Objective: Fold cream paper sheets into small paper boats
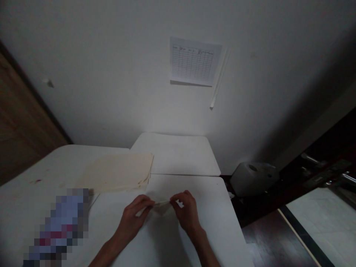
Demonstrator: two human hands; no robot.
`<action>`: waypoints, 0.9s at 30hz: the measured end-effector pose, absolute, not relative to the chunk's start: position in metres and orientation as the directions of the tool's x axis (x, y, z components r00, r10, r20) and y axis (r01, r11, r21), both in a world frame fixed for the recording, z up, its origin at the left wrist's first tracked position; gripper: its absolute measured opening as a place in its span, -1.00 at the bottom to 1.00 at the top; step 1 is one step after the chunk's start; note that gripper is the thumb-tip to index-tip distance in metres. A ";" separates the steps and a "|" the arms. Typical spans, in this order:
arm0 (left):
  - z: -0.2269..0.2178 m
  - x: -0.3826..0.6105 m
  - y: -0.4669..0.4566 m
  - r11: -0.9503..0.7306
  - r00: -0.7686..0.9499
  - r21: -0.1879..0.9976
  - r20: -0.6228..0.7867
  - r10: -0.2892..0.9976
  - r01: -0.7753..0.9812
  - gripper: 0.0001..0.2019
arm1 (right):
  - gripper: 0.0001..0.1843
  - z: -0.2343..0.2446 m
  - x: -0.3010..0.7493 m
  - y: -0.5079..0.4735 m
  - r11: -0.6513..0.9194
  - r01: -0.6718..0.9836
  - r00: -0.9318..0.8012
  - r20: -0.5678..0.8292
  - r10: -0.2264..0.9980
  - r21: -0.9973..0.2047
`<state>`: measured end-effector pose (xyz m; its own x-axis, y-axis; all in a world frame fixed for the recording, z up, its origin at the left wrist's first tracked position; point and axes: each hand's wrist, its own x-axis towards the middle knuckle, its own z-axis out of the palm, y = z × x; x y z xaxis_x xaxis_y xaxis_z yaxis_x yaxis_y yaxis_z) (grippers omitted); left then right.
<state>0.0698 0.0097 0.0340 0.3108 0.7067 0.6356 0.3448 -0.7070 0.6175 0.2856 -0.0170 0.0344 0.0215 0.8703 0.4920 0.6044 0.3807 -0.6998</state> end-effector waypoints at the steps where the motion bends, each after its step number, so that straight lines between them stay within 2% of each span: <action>1: 0.036 0.068 0.011 -0.759 0.320 0.556 0.690 0.649 0.339 -0.83 | -0.92 0.035 0.287 -0.017 0.444 0.603 -0.002 0.555 0.832 -0.663; 4: 0.034 0.064 0.011 -0.852 0.411 0.348 0.762 0.500 0.392 -0.80 | -0.88 0.032 0.291 -0.020 0.550 0.633 -0.106 0.643 0.758 -0.544; 6: 0.026 0.062 0.010 -0.863 0.526 0.225 0.714 0.462 0.452 -0.79 | -0.83 0.024 0.294 -0.024 0.551 0.687 -0.185 0.619 0.763 -0.473; 9: 0.008 0.061 0.006 -0.853 0.645 0.114 0.605 0.466 0.509 -0.74 | -0.80 0.008 0.297 -0.029 0.533 0.761 -0.277 0.558 0.782 -0.370; 13: -0.004 0.060 -0.001 -0.821 0.658 0.134 0.532 0.532 0.555 -0.65 | -0.74 0.002 0.300 -0.037 0.505 0.791 -0.311 0.484 0.818 -0.346; 17: 0.002 0.063 -0.009 -0.789 0.616 0.250 0.511 0.600 0.561 -0.74 | -0.82 0.009 0.294 -0.042 0.446 0.817 -0.285 0.416 0.864 -0.366; 19: 0.003 0.068 -0.012 -0.755 0.564 0.284 0.524 0.638 0.591 -0.79 | -0.90 0.008 0.286 -0.043 0.404 0.840 -0.232 0.432 0.871 -0.364; 23: -0.005 0.078 -0.013 -0.726 0.528 0.208 0.562 0.637 0.655 -0.77 | -0.86 -0.001 0.269 -0.041 0.289 0.896 -0.104 0.474 0.875 -0.337; 25: -0.010 0.079 -0.014 -0.728 0.543 0.138 0.576 0.611 0.672 -0.75 | -0.88 -0.004 0.263 -0.041 0.274 0.906 -0.104 0.459 0.882 -0.321; 27: -0.013 0.079 -0.015 -0.733 0.568 0.087 0.572 0.591 0.675 -0.73 | -0.79 -0.003 0.259 -0.041 0.286 0.912 -0.145 0.423 0.894 -0.293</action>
